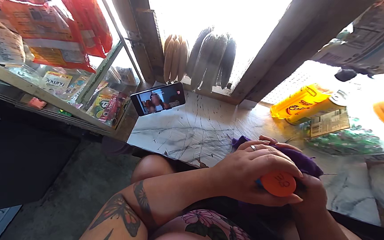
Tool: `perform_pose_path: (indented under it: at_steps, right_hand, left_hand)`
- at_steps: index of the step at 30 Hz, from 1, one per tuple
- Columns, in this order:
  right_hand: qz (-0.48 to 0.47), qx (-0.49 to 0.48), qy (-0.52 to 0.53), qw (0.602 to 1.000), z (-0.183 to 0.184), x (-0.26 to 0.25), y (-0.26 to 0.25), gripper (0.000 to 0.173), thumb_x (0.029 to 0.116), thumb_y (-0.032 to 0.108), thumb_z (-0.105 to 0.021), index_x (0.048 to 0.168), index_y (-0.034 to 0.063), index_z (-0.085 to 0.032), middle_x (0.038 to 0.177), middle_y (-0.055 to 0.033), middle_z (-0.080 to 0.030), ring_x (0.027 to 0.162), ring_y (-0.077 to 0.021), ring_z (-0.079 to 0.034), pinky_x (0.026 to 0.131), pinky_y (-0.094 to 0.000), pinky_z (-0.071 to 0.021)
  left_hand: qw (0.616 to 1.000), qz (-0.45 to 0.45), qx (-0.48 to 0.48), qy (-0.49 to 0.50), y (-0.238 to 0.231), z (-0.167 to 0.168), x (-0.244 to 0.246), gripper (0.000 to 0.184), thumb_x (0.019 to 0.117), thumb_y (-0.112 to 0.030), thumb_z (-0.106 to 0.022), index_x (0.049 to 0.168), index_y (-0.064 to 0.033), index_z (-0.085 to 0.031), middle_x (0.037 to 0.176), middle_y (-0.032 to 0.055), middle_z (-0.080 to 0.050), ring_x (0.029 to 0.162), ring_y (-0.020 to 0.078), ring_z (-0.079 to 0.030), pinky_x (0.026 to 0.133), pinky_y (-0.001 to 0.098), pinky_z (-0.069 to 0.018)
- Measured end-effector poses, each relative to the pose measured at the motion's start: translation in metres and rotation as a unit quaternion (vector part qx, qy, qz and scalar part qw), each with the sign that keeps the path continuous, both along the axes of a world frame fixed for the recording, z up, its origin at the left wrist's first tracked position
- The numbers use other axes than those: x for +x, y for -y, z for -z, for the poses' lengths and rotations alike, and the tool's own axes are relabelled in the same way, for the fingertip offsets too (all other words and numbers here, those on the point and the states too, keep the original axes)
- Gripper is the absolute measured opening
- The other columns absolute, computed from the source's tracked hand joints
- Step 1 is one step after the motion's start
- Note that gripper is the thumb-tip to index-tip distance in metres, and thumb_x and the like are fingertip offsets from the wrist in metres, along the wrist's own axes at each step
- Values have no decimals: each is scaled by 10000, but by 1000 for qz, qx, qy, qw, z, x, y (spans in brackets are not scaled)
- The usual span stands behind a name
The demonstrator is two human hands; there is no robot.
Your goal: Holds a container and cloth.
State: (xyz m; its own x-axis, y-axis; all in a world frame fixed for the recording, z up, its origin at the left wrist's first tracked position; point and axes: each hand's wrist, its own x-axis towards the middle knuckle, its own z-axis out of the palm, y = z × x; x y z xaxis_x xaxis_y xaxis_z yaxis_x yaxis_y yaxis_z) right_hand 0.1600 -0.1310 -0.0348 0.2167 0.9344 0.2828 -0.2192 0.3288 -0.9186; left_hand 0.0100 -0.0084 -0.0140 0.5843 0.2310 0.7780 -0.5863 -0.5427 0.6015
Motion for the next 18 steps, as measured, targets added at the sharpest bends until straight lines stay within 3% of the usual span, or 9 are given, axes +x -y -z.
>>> perform_pose_path:
  at_steps: [2, 4, 6, 7, 10, 13, 16, 17, 18]
  right_hand:
    - [46, -7, 3, 999, -10, -14, -8, 359, 957, 266, -548, 1303, 228, -638, 1208, 63, -707, 1140, -44, -648, 960, -207, -524]
    - [32, 27, 58, 997, -13, -17, -12, 378, 1047, 327, -482, 1380, 171, -570, 1311, 34, -666, 1279, -75, -576, 1072, -244, -467]
    - [62, -8, 104, 993, -17, -17, -12, 415, 1037, 464, -484, 1296, 158, -593, 1255, 82, -688, 1271, -28, -571, 1089, -221, -450]
    - [52, -6, 134, 990, -1, -6, -7, 517, 1048, 486, -467, 1385, 98, -528, 1338, 40, -645, 1315, -63, -541, 1129, -258, -428]
    - [92, -63, 169, 979, 16, 6, 6, 355, 1067, 312, -480, 1317, 69, -546, 1207, 98, -681, 1155, 18, -606, 1054, -230, -469]
    - [111, -65, 157, 979, 12, 4, -1, 488, 1022, 207, -531, 1425, -30, -391, 1250, 62, -651, 1160, 9, -606, 1054, -234, -481]
    - [134, -18, 188, 973, 33, 19, -6, 626, 982, 365, -622, 1439, 51, -332, 1325, 56, -591, 1227, -19, -567, 1063, -240, -478]
    - [136, -1, 176, 975, 50, 28, -1, 573, 997, 323, -613, 1442, 83, -345, 1356, 32, -578, 1268, -54, -550, 1088, -281, -456]
    - [160, -4, 124, 979, 61, 32, 2, 456, 984, 230, -623, 1392, 130, -446, 1306, 30, -620, 1240, -61, -575, 1076, -280, -464]
  left_hand:
    - [1000, 8, 13, -14, 2, -5, -4, 352, 920, -260, -736, 1130, 12, -658, 1061, 175, -720, 1113, 278, -666, 1111, 468, -407]
    - [1000, 10, 22, -13, 3, -4, -4, 352, 920, -270, -735, 1131, 1, -660, 1062, 173, -719, 1118, 286, -662, 1117, 476, -400]
    - [1000, 5, 21, -1, 3, 1, -1, 340, 927, -266, -734, 1118, 0, -643, 1045, 173, -716, 1111, 288, -662, 1127, 499, -392]
    - [1000, 3, 17, 2, 2, 2, 0, 340, 927, -259, -735, 1120, 3, -636, 1044, 173, -715, 1110, 285, -664, 1126, 503, -397]
    - [1000, -4, -8, 1, 0, 2, 1, 353, 922, -239, -746, 1135, 14, -624, 1056, 173, -714, 1112, 277, -663, 1112, 486, -416]
    - [1000, -3, -20, 5, -1, 3, 2, 369, 920, -239, -745, 1148, 21, -615, 1061, 178, -714, 1112, 285, -661, 1098, 488, -428]
    - [1000, -2, -17, 5, -1, 3, 2, 371, 923, -242, -738, 1152, 22, -615, 1057, 179, -714, 1108, 281, -664, 1103, 491, -422]
    - [1000, -2, -15, 3, -1, 3, 2, 371, 924, -239, -738, 1158, 24, -620, 1062, 181, -715, 1111, 283, -663, 1109, 498, -416]
    - [1000, -1, -14, 2, -1, 2, 2, 370, 925, -236, -737, 1161, 26, -624, 1064, 182, -717, 1113, 285, -663, 1113, 505, -412]
